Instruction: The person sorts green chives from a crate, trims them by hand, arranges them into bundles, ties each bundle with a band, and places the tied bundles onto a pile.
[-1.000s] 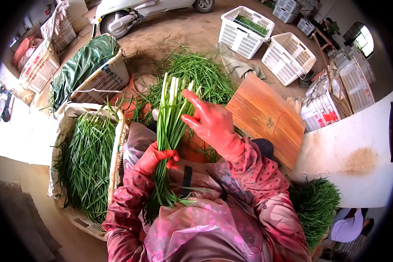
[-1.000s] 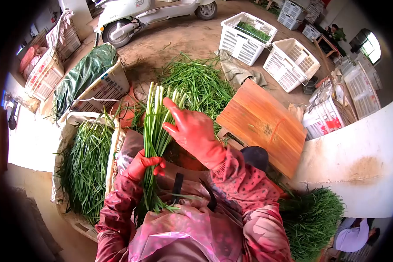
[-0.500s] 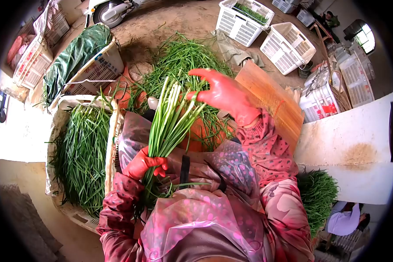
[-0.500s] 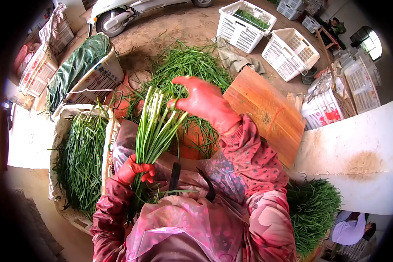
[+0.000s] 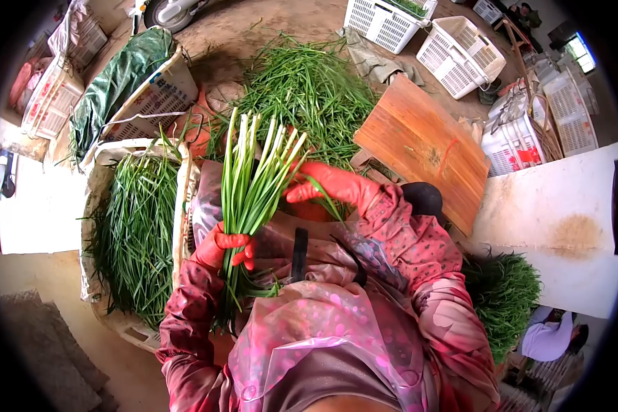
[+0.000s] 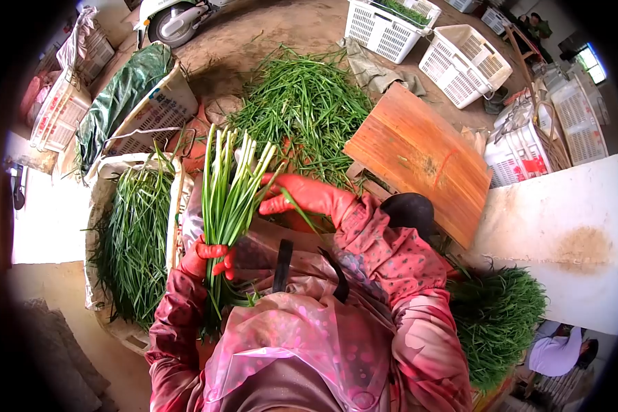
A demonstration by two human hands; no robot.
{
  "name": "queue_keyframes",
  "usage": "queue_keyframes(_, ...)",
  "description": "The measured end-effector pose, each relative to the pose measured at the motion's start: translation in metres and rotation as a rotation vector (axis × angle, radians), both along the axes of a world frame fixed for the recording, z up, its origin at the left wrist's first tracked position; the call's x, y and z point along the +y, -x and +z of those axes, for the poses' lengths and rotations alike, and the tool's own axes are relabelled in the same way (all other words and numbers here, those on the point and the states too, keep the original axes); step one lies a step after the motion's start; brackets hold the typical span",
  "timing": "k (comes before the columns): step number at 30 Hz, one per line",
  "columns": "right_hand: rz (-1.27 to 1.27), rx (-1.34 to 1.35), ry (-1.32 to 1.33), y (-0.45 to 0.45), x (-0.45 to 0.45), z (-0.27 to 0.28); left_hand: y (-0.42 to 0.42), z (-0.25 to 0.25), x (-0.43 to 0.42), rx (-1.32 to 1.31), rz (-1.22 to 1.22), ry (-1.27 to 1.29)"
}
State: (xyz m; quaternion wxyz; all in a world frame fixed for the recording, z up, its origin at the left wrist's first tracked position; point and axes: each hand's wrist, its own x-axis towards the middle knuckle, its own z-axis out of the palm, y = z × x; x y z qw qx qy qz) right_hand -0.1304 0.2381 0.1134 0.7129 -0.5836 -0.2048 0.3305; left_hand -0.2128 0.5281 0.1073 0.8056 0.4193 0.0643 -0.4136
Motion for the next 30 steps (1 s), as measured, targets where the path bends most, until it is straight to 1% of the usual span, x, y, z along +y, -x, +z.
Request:
queue_keyframes(1, 0.052, 0.11, -0.019, 0.01, 0.011, -0.002, 0.0, 0.0, -0.001, 0.0, -0.001, 0.0)
queue_keyframes(2, 0.059, 0.35, -0.053, 0.016, 0.017, -0.002, 0.0, 0.002, 0.0, 0.002, -0.007, -0.008)
queue_keyframes(3, 0.016, 0.369, 0.063, 0.018, 0.013, 0.002, 0.001, 0.003, 0.001, 0.005, -0.011, -0.019)
queue_keyframes(4, 0.023, 0.369, 0.061, 0.012, 0.002, -0.001, 0.002, 0.007, 0.001, 0.006, -0.004, -0.023)
queue_keyframes(6, 0.026, 0.533, -0.442, -0.006, -0.031, -0.009, 0.007, 0.013, 0.003, -0.021, 0.029, -0.081)
queue_keyframes(8, -0.37, 0.387, -0.476, -0.008, -0.053, 0.008, 0.01, 0.006, 0.01, -0.019, 0.033, -0.083)
queue_keyframes(9, -0.37, 0.386, -0.473, -0.006, -0.053, 0.019, 0.01, 0.006, 0.011, -0.016, 0.036, -0.115)
queue_keyframes(11, -0.557, -0.019, 0.034, 0.007, -0.048, 0.055, 0.01, 0.002, 0.014, -0.006, 0.035, -0.176)
queue_keyframes(12, -0.558, -0.017, 0.038, 0.014, -0.037, 0.064, 0.01, 0.001, 0.013, -0.003, 0.033, -0.173)
queue_keyframes(14, -0.519, 0.012, 0.328, 0.024, 0.001, 0.071, 0.011, 0.0, 0.01, -0.031, 0.012, -0.211)
queue_keyframes(15, -0.465, -0.035, 0.323, 0.025, 0.009, 0.048, 0.01, 0.002, 0.007, -0.029, 0.011, -0.208)
queue_keyframes(16, -0.408, -0.083, 0.316, 0.024, 0.019, 0.038, 0.01, 0.006, 0.003, -0.063, -0.017, -0.278)
queue_keyframes(17, -0.397, 0.123, 0.421, 0.023, 0.022, 0.035, 0.01, 0.008, 0.002, -0.097, -0.041, -0.348)
queue_keyframes(18, -0.385, 0.12, 0.421, 0.022, 0.021, 0.029, 0.011, 0.007, 0.003, -0.095, -0.029, -0.35)
queue_keyframes(20, -0.425, 0.199, 0.088, 0.017, 0.007, 0.006, 0.015, 0.005, 0.009, -0.095, -0.004, -0.367)
queue_keyframes(21, -0.503, 0.114, 0.046, 0.012, -0.004, -0.002, 0.014, 0.0, 0.016, -0.125, -0.054, -0.429)
queue_keyframes(22, -0.543, 0.052, 0.045, -0.001, -0.024, -0.005, 0.017, 0.002, 0.015, -0.123, -0.038, -0.428)
queue_keyframes(23, -0.683, 0.032, 0.251, -0.011, -0.039, 0.002, 0.02, 0.007, 0.01, -0.19, 0.052, -0.547)
queue_keyframes(24, -0.709, -0.011, 0.401, -0.018, -0.048, 0.015, 0.021, 0.009, 0.008, -0.258, 0.141, -0.666)
queue_keyframes(25, -0.695, -0.076, 0.309, -0.027, -0.047, 0.018, 0.02, 0.007, 0.008, -0.257, 0.153, -0.663)
queue_keyframes(26, -0.683, -0.135, 0.218, -0.031, -0.045, 0.019, 0.02, 0.003, 0.01, -0.532, 0.123, -0.928)
queue_keyframes(27, -0.68, -0.134, 0.221, -0.032, -0.044, 0.021, 0.018, -0.001, 0.011, -0.813, 0.084, -1.188)
queue_keyframes(28, -0.638, -0.406, 0.368, -0.031, -0.033, 0.043, 0.016, -0.003, 0.01, -1.101, 0.039, -1.443)
queue_keyframes(29, -0.585, -0.676, 0.511, -0.03, -0.021, 0.056, 0.014, 0.004, 0.009, -1.074, -0.023, -1.515)
queue_keyframes(30, -0.582, -0.674, 0.512, -0.028, -0.01, 0.057, 0.012, 0.006, 0.008, -1.069, -0.023, -1.515)
